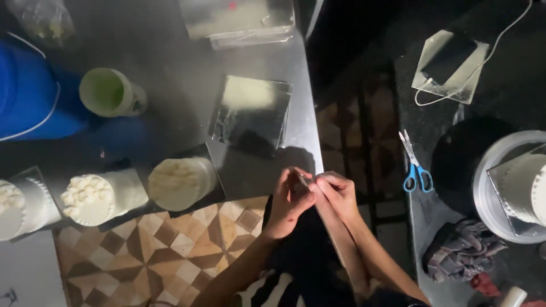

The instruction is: Cutting heart shapes from red dough using a cookie cutter and placing them on a board.

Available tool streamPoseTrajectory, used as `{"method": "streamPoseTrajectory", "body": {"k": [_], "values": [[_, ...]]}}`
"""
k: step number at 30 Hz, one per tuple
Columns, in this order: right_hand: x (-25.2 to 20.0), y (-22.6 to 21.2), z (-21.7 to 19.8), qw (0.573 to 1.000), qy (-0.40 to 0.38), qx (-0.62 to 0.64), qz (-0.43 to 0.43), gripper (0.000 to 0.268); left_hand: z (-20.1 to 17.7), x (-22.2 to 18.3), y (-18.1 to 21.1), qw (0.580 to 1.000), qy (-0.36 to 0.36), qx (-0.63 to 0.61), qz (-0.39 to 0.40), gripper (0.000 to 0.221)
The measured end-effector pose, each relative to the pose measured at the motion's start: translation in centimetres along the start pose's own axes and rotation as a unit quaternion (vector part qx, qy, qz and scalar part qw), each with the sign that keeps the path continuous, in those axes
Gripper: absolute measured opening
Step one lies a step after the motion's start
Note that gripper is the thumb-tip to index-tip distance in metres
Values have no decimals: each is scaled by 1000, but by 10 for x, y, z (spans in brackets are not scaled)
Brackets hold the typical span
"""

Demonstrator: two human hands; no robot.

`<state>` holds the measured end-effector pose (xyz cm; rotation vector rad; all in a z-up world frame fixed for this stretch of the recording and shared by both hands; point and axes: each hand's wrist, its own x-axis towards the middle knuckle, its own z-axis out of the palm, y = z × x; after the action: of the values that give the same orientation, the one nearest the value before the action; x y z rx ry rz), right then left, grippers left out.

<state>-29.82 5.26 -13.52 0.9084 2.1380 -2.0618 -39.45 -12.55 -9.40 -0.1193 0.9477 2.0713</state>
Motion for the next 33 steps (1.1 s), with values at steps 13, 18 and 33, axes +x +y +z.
{"method": "streamPoseTrajectory", "body": {"k": [13,18,33], "values": [[90,8,-3,994,-39,49,85,14,-110,137,26,968,19,185,171,52],[225,-93,78,895,7,-413,169,30,-378,392,26,710,429,431,355,74],[489,24,15,980,45,-189,-46,49,-250,197,75,815,373,425,126,20]]}}
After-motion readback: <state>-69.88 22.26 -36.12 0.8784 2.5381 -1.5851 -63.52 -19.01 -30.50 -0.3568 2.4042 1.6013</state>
